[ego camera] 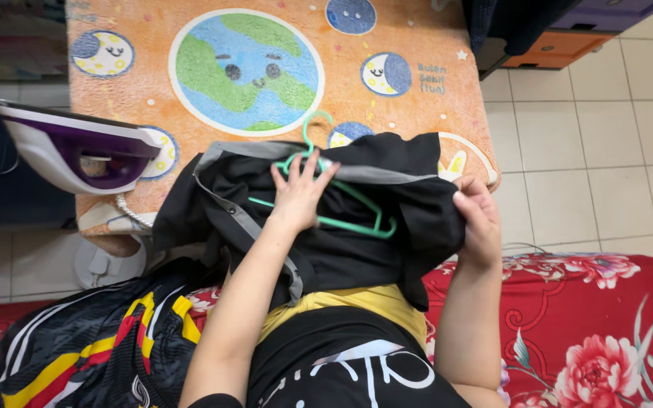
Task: The person irons a black short-sleeved shirt on a small table. They remove the shirt from a hanger, lay it flat, and use a steam iron to press the collar, front panels, and sleeves. The shirt is repositioned several times to cover different areas.
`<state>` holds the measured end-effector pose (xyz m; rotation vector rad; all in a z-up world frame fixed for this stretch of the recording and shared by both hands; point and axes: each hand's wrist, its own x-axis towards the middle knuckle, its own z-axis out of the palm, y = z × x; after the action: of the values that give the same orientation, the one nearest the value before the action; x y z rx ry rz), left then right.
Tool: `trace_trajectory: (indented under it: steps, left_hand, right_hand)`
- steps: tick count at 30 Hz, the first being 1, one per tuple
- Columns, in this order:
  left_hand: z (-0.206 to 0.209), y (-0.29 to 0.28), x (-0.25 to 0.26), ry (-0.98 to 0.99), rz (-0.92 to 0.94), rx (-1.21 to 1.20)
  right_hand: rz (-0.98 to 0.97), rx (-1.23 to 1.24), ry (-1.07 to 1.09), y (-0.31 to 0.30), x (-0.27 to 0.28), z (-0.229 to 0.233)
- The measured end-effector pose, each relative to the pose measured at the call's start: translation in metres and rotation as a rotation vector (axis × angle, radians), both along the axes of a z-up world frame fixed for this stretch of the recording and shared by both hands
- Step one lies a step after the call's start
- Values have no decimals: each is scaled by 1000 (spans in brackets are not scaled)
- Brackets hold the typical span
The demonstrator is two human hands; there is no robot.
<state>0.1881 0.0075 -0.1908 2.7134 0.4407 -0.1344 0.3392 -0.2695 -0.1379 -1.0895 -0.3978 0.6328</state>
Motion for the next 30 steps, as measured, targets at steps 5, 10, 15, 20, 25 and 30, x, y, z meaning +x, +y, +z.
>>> trace_trajectory:
  steps: [5,10,15,20,25,30]
  left_hand:
    - [-2,0,-16,1,-64,-121]
    - [35,18,-36,-414,-49,-328]
    - [76,58,-53,-1011,36,-834]
    - [104,88,-73,-1442,293,-1592]
    - [131,76,-167,-1298,172,-1146]
    - [120,56,-295,-390,429,-22]
  right_hand:
    - [-274,-247,-110,-5,40,-48]
    - [-452,-584,-614,20,34,-55]
    - [-214,-683,-1070,85,-25,-27]
    - [189,-910,-1125,144,-82,-27]
    - [342,-1095,-1224,164,-93,-52]
    - [249,-1330,-1187,162,-57,-71]
